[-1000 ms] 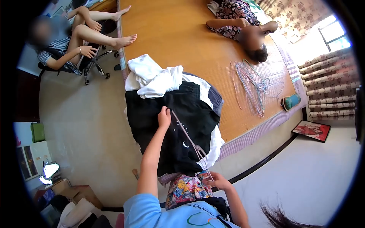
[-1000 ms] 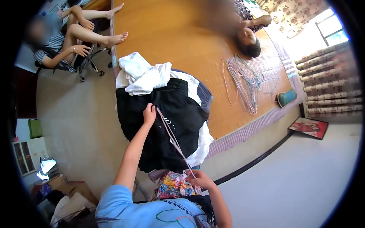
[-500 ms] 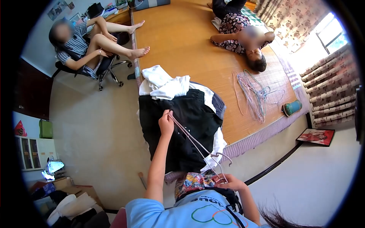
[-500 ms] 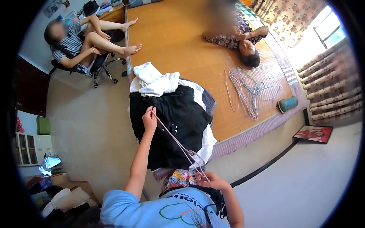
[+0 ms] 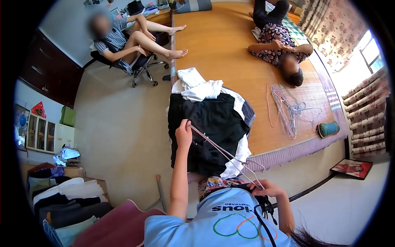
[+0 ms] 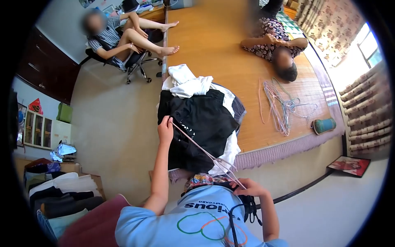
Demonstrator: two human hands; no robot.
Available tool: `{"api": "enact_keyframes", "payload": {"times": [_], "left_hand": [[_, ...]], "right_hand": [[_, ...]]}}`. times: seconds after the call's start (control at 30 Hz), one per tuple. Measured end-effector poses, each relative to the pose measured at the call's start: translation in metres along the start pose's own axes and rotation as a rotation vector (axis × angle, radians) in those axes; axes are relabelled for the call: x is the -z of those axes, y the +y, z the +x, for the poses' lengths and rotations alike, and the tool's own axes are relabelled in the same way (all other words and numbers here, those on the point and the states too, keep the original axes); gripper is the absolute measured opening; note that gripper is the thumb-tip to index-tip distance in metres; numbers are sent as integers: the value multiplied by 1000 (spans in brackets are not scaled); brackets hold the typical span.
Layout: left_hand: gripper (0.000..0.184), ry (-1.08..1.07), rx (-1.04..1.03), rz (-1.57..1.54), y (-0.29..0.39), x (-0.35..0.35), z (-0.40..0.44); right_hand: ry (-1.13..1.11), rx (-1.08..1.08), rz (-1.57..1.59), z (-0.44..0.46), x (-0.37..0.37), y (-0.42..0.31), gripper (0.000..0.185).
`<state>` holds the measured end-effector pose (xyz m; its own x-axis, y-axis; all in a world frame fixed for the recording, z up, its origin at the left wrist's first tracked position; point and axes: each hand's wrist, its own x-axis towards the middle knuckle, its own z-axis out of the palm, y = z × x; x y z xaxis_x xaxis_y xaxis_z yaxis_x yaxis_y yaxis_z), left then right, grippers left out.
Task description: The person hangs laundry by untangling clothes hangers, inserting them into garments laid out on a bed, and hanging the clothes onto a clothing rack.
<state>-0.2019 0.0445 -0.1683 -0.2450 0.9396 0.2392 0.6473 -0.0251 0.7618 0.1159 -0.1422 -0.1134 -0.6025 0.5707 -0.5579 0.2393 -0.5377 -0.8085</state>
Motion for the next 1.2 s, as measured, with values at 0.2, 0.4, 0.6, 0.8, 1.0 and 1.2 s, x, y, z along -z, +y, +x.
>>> {"api": "enact_keyframes", "payload": {"times": [0.2, 0.4, 0.6, 0.8, 1.0, 1.2], "left_hand": [[19, 80, -57, -23, 2, 9, -4], [19, 103, -79, -48, 9, 4, -11], [15, -64, -181, -75, 49, -8, -42], [15, -231, -347, -273, 118, -12, -95], [9, -203, -535, -347, 154, 24, -111], [30, 27, -842, -27, 186, 110, -70]], "right_hand": [[14, -150, -81, -6, 16, -11, 37], [21, -101, -78, 17, 8, -20, 32], [52, -143, 154, 44, -14, -45, 35], [89, -64, 370, 68, -25, -59, 34], [336, 368, 183, 56, -15, -62, 22], [397, 711, -439, 35, 9, -82, 22]]}}
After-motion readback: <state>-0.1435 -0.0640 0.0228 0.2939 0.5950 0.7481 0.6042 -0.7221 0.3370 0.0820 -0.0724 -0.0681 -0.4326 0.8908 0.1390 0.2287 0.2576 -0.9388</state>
